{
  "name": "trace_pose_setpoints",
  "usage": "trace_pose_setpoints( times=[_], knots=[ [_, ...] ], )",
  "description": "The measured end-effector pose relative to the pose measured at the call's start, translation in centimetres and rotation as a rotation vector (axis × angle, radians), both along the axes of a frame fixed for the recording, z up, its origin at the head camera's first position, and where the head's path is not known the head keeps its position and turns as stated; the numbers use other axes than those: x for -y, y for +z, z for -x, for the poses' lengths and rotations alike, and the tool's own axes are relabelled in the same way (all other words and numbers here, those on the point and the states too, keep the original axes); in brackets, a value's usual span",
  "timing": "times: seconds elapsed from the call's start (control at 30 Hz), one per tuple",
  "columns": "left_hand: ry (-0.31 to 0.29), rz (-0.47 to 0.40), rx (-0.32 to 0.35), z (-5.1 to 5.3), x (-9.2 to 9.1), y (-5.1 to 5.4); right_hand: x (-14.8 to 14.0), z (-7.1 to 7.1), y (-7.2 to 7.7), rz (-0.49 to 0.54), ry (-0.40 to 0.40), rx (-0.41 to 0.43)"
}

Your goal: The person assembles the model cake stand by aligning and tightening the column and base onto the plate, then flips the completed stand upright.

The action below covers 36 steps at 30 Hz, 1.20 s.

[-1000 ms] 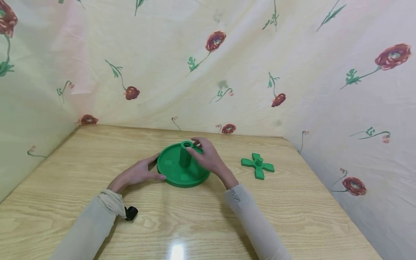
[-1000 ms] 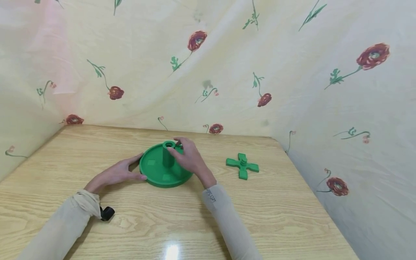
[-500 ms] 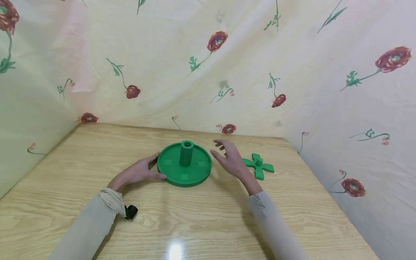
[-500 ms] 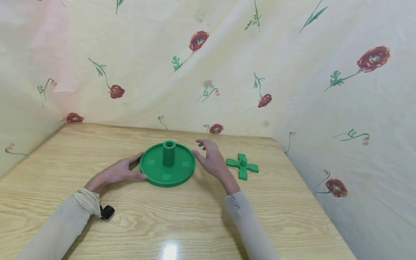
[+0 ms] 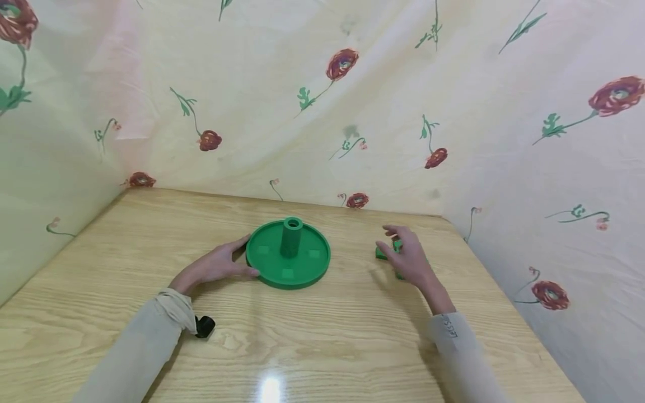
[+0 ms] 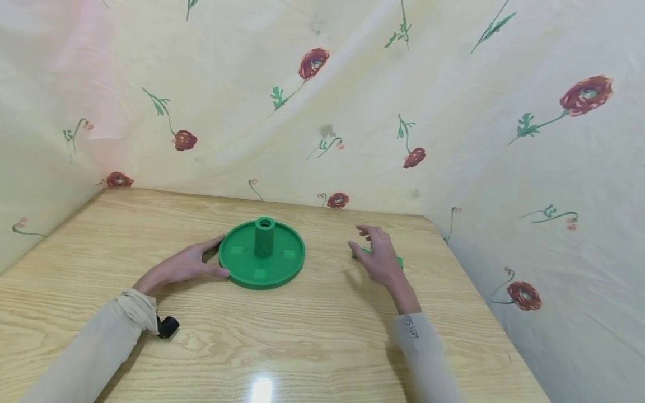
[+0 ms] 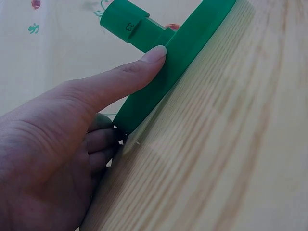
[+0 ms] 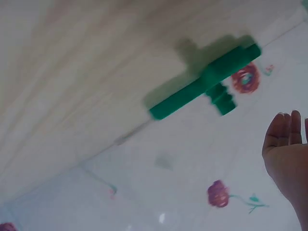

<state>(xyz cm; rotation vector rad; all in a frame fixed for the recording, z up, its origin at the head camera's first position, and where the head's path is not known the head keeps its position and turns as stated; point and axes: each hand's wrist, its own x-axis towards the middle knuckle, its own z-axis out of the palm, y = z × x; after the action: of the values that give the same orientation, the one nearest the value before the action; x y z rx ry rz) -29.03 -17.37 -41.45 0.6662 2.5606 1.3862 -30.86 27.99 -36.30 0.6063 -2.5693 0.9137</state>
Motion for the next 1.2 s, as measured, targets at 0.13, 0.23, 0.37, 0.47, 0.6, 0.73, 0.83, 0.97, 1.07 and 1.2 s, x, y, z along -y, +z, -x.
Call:
trace_pose_setpoints(
  times=[0.13,0.23,0.37,0.47,0.6,0.73,0.83,0.97,1.07,1.2],
  knots=[
    [-0.001,-0.002,-0.002,0.0,0.0,0.0,-2.4,-0.4,0.0,0.001,-0.053,0.014],
    [0.002,0.007,-0.003,0.0,0.0,0.0,-3.9,-0.6,-0.2,-0.004,-0.074,0.011],
    [0.009,0.023,-0.003,0.0,0.0,-0.1,-5.9,-0.9,-0.5,-0.011,-0.105,0.01],
    [0.013,0.024,0.001,0.0,0.0,-0.1,-7.2,-1.0,-0.6,-0.023,-0.125,0.03],
    [0.017,0.02,0.002,0.1,0.0,-0.1,-8.4,-1.0,-0.7,-0.044,-0.127,0.066],
    [0.021,0.026,0.0,0.1,0.0,-0.2,-9.1,-1.0,-1.2,-0.071,-0.114,0.089],
    [0.019,0.023,-0.001,0.1,0.0,-0.2,-9.6,-0.9,-1.6,-0.078,-0.106,0.107],
    [0.014,0.021,-0.004,0.1,0.0,-0.3,-10.1,-0.8,-2.1,-0.069,-0.111,0.162],
    [0.016,0.024,-0.007,0.1,0.0,-0.3,-10.4,-0.7,-2.4,-0.074,-0.122,0.215],
    [0.017,0.023,-0.008,0.0,0.0,-0.2,-10.6,-0.5,-2.8,-0.084,-0.136,0.271]
  ],
)
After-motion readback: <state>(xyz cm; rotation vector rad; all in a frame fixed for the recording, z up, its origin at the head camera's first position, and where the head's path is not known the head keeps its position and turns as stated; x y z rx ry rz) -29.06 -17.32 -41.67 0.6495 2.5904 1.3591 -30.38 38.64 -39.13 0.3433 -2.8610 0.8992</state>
